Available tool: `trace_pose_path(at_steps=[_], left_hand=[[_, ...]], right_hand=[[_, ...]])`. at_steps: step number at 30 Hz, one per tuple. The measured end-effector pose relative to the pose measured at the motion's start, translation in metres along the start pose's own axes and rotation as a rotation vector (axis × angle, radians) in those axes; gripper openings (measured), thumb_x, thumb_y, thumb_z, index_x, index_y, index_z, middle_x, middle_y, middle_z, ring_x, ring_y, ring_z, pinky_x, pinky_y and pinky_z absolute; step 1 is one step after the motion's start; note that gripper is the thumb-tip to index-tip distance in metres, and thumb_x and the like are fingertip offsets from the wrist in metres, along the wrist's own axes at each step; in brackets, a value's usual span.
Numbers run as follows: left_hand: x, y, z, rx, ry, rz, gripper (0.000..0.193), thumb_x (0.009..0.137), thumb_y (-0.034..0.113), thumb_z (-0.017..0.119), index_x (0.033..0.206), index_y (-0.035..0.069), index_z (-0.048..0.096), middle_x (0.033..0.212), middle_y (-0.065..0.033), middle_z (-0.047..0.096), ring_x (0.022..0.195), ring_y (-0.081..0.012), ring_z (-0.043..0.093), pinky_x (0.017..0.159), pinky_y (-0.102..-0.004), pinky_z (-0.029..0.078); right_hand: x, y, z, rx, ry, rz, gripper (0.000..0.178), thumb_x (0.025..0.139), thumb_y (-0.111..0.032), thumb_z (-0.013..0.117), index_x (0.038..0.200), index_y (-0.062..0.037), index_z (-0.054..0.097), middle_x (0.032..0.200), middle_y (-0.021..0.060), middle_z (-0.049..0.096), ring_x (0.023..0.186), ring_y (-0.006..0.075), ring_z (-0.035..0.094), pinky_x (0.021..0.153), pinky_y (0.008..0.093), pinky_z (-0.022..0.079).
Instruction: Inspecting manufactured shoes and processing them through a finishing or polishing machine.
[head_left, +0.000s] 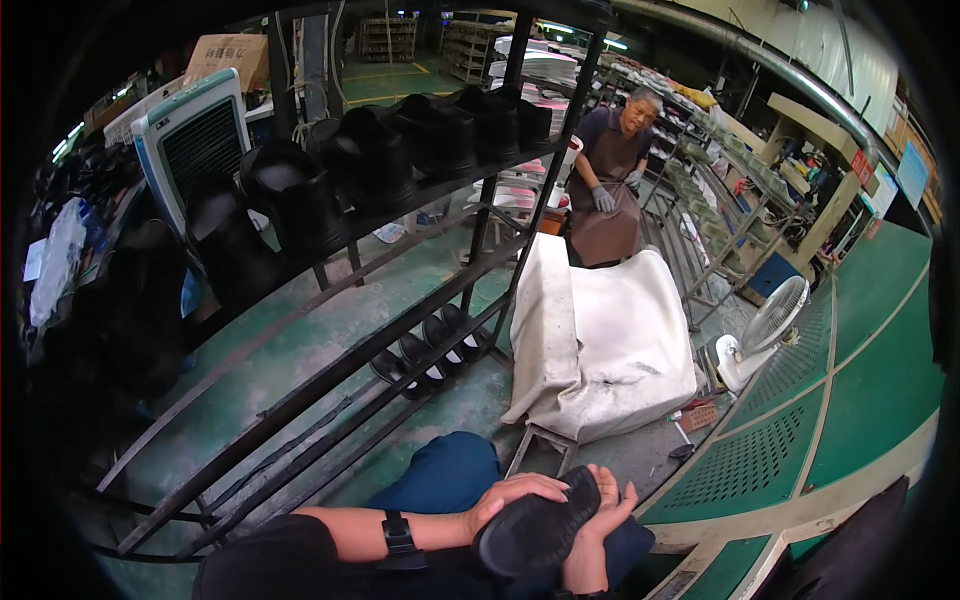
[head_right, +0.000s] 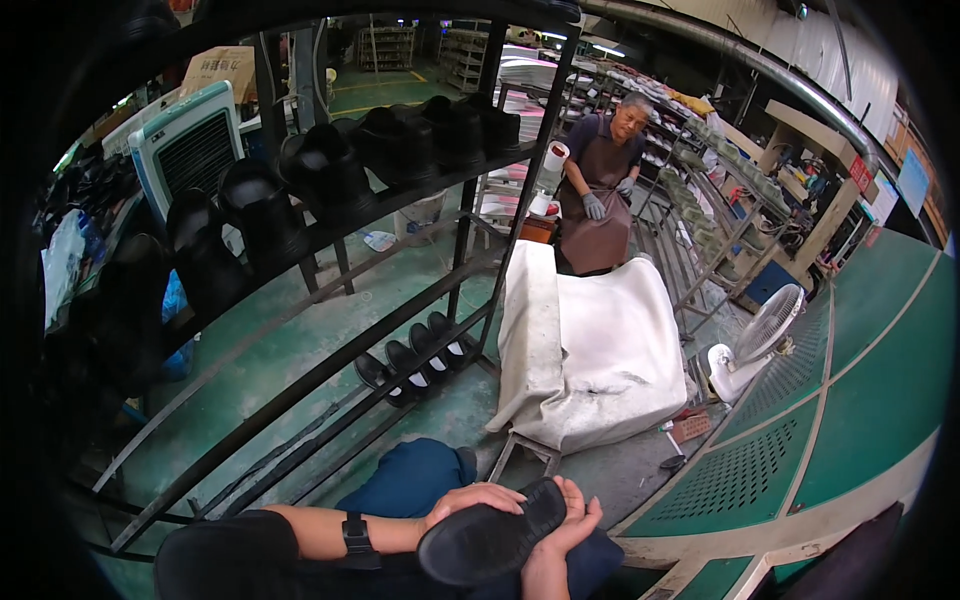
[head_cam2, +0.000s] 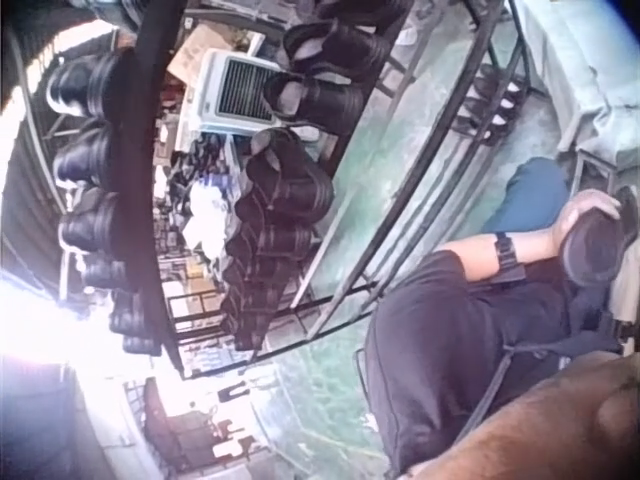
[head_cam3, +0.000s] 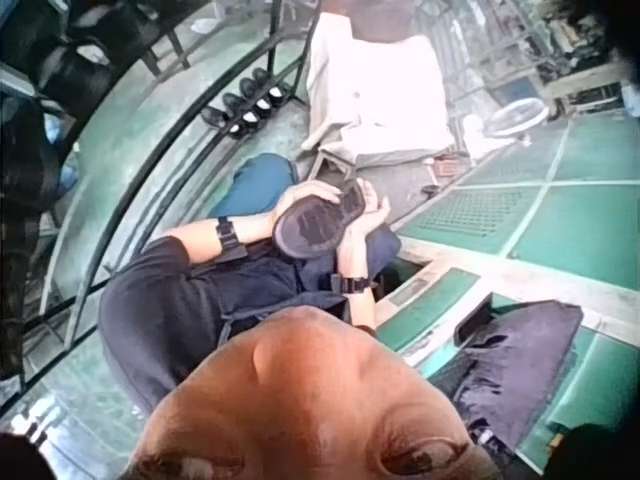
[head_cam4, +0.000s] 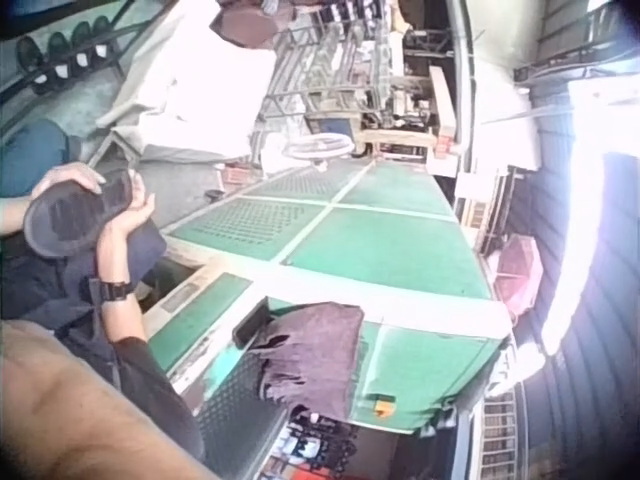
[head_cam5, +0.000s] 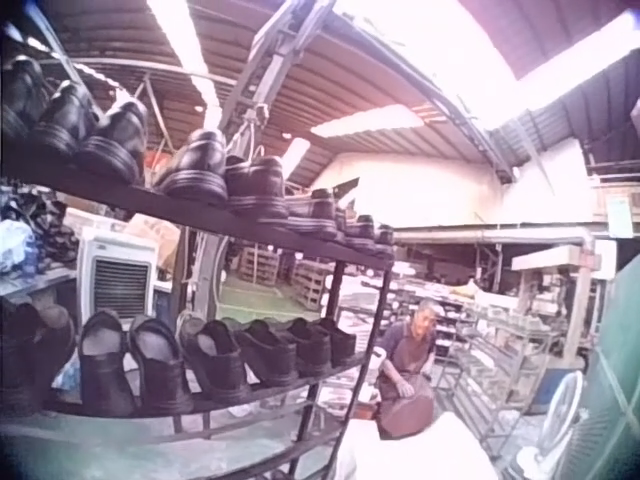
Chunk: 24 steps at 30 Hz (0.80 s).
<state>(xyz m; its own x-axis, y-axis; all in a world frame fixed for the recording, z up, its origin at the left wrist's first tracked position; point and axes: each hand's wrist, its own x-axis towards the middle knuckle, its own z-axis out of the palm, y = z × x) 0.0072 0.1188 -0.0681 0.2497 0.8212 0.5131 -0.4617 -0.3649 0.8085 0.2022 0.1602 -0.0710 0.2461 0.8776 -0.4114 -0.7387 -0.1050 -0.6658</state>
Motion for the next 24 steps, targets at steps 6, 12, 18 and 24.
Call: trace_pose_path(at_steps=[6, 12, 18, 24], left_hand=[[-0.009, 0.044, 0.007, 0.27, -0.08, 0.001, 0.078, 0.102, 0.061, 0.02, 0.147, 0.003, 0.046, 0.15, -0.019, 0.046, 0.148, -0.0311, 0.032, 0.122, -0.0435, 0.019], [-0.06, 0.105, 0.007, -0.693, 0.185, -1.122, 0.081, 0.101, 0.03, 0.059, 0.163, 0.014, 0.009, 0.16, -0.0111, 0.033, 0.144, -0.02, 0.038, 0.116, -0.0334, 0.034], [-0.073, 0.115, 0.007, -0.576, 0.087, -1.023, 0.088, 0.094, 0.024, 0.067, 0.162, 0.011, 0.013, 0.156, -0.012, 0.038, 0.134, -0.0178, 0.049, 0.108, -0.0307, 0.042], [-0.054, 0.139, 0.009, -0.671, -0.019, -0.758, 0.109, 0.077, 0.031, 0.076, 0.163, 0.009, 0.011, 0.162, -0.0129, 0.029, 0.144, -0.0212, 0.037, 0.118, -0.0336, 0.031]], right_hand=[[-0.04, -0.018, 0.017, 0.187, -0.187, -0.139, 0.064, 0.093, -0.062, 0.045, 0.101, -0.0007, 0.063, 0.107, 0.02, 0.07, 0.101, 0.0297, 0.066, 0.09, 0.0414, 0.054], [-0.012, 0.022, -0.027, -0.102, -0.46, -0.191, 0.062, 0.103, -0.051, 0.04, 0.114, 0.0039, 0.065, 0.105, 0.0155, 0.069, 0.098, 0.0258, 0.067, 0.089, 0.0359, 0.054], [0.096, 0.078, -0.122, -0.121, -0.556, 0.363, 0.042, 0.103, -0.037, 0.051, 0.116, 0.001, 0.066, 0.109, 0.0143, 0.069, 0.097, 0.0212, 0.068, 0.085, 0.0353, 0.056], [0.05, 0.027, -0.14, -0.184, -0.407, 0.412, 0.043, 0.1, -0.036, 0.058, 0.126, -0.0034, 0.063, 0.119, 0.0125, 0.069, 0.108, 0.0258, 0.067, 0.093, 0.0449, 0.057]])
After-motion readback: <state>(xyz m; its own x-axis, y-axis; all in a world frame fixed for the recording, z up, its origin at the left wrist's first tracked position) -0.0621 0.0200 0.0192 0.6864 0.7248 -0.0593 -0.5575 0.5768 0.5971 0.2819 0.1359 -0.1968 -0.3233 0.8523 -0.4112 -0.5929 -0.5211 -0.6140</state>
